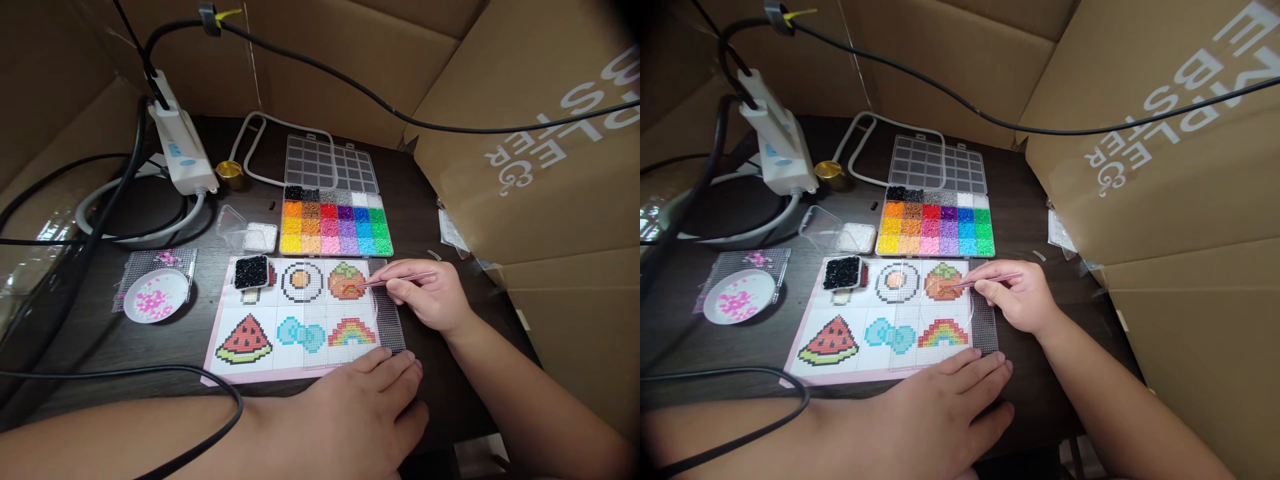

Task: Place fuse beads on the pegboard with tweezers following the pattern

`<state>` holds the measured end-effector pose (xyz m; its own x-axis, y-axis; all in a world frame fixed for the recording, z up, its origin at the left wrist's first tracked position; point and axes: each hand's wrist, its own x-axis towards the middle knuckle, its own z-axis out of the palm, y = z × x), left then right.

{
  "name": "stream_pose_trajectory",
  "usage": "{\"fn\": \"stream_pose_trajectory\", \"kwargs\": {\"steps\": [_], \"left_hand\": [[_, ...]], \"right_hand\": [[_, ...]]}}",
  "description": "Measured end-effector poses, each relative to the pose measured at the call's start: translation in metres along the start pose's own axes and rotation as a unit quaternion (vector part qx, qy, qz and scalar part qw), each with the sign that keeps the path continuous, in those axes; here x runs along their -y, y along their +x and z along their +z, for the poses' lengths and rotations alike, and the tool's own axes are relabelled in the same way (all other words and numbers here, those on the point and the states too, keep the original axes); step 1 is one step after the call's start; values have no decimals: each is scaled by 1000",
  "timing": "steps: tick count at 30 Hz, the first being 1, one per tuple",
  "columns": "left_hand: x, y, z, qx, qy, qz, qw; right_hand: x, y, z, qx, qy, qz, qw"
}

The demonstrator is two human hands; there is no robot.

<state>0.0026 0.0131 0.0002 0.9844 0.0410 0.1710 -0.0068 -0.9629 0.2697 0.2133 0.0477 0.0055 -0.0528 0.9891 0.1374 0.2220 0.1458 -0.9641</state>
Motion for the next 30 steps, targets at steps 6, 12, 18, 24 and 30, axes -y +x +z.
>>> {"fn": "stream_pose_trajectory", "kwargs": {"steps": [6,12,18,24,30], "left_hand": [[0,-1,0,-3,0,3,1000],[0,-1,-2,-5,6,7,1000],[0,-2,-9,2,2,5,1000],[0,-3,-12,19,-17,7,1000],[-1,-3,-14,25,-24,8,999]], "right_hand": [[-2,7,-5,-2,191,37,981],[4,19,-12,-46,334,86,938],[2,25,-13,-97,358,119,921],[0,27,-11,-104,334,129,928],[2,28,-10,-116,302,139,936]]}}
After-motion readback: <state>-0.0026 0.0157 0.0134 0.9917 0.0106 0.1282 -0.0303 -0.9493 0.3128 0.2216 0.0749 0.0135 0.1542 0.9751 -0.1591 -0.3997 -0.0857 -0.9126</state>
